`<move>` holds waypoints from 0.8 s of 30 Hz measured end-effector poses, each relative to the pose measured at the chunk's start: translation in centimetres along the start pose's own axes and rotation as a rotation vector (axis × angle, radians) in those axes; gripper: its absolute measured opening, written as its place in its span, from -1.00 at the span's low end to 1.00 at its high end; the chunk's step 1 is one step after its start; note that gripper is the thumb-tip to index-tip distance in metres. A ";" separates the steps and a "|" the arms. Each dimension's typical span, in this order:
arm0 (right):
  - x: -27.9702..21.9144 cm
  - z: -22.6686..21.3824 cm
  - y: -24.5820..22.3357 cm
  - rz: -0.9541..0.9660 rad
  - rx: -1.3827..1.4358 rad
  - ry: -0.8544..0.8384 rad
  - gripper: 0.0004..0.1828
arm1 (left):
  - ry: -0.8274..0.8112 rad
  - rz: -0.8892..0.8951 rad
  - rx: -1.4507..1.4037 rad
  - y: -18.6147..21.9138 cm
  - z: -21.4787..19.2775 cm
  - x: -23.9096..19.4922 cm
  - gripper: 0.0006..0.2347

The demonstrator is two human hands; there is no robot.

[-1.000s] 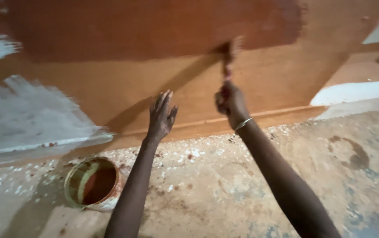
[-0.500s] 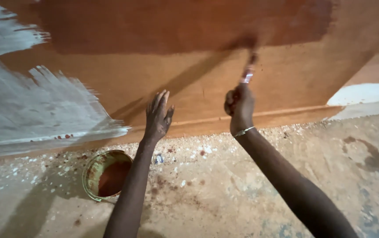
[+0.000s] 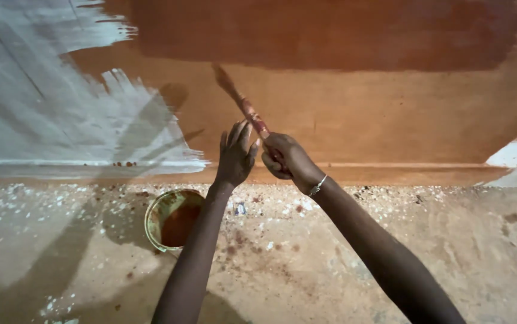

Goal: The person paints a wall with brown paint using a paintbrush. They repeatedly dip the brush into a paint can on the floor and apply paint to the wall in horizontal strokes, gradually covering more of the surface.

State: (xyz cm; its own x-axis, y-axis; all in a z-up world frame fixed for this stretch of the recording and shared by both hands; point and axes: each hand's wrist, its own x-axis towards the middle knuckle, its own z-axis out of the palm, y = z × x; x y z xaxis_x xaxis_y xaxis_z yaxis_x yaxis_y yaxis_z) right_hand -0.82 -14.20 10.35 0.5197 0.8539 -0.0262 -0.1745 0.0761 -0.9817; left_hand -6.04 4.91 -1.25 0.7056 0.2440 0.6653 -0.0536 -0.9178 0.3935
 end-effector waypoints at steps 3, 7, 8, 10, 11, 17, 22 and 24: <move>0.2 -1.6 0.0 -0.100 0.135 0.233 -0.66 | 0.010 -0.010 0.010 -0.7 -0.6 -0.4 -0.53; -1.3 -5.7 -1.0 -0.326 0.280 0.701 -0.66 | 0.005 -0.014 -0.038 -0.5 -0.1 0.1 -0.53; -1.6 -6.3 -1.3 -0.369 0.313 0.775 -0.64 | 0.017 0.003 -0.048 -0.3 0.2 0.3 -0.54; -1.7 -6.2 -1.5 -0.361 0.314 0.797 -0.63 | 0.042 0.034 -0.066 -0.1 0.6 0.6 -0.55; -1.5 -5.7 -1.7 -0.310 0.280 0.742 -0.65 | 0.059 0.047 -0.056 0.0 0.8 0.5 -0.55; 1.2 1.1 -1.2 0.019 -0.016 0.146 -0.67 | 0.030 0.008 0.005 -0.7 0.4 0.1 -0.53; 2.9 3.8 -1.0 -0.035 0.138 0.114 -0.72 | -0.010 -0.068 0.000 -2.3 -2.1 0.0 -0.50; 2.5 3.5 -0.8 -0.178 0.264 0.361 -0.69 | -0.028 -0.109 0.034 -2.7 -2.8 0.0 -0.49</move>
State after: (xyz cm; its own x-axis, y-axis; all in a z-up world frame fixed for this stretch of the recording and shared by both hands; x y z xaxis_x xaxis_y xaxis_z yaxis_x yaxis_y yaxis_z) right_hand -2.32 -10.27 11.74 0.8098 0.5860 0.0282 -0.2384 0.3726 -0.8968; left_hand -7.88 8.29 -0.50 0.7254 0.3346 0.6015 0.0483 -0.8965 0.4404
